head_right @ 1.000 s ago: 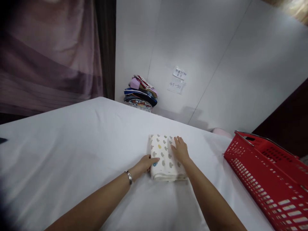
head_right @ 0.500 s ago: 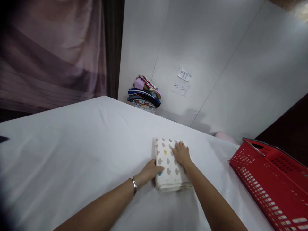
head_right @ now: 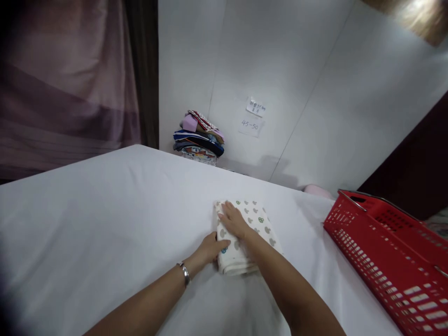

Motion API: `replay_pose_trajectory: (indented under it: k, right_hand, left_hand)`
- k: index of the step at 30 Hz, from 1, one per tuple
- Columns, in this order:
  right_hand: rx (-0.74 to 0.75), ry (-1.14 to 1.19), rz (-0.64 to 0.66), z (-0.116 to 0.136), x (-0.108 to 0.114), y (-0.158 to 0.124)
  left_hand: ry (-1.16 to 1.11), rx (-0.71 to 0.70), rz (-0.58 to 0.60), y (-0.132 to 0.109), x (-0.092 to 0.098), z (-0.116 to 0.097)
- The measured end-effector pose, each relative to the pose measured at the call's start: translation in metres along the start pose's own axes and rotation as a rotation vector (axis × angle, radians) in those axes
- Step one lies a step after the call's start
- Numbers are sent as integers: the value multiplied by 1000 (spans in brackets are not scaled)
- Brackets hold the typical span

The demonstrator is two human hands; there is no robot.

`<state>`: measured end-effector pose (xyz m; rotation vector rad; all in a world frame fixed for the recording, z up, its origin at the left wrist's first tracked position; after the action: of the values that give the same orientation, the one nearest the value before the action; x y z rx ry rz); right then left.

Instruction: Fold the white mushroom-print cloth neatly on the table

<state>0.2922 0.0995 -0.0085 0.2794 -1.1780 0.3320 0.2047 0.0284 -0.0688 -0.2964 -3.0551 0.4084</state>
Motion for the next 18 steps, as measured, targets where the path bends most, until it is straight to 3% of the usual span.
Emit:
replay_pose_trajectory:
  k: [4, 8, 14, 18]
  right_hand:
    - [-131, -225, -108, -49, 28, -19]
    - [-291, -368, -82, -103, 32, -31]
    - [-306, -215, -94, -117, 32, -29]
    - [-468, -25, -199, -134, 45, -46]
  left_hand:
    - [-104, 62, 20, 1, 0, 5]
    - [-139, 115, 12, 2, 2, 8]
    - [-89, 111, -12, -4, 4, 0]
    - [-39, 113, -14, -12, 5, -10]
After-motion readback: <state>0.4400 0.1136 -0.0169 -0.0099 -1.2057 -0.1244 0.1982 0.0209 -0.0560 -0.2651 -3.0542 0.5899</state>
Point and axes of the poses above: each hand's wrist, its own y-axis towards the middle knuckle, its own x-axis out of the back of the hand, z = x × y, the point moved 7 cm from there along y, towards the middle knuckle, and after that the axes turned 3 degrees about -y, right-handed, at the moved point
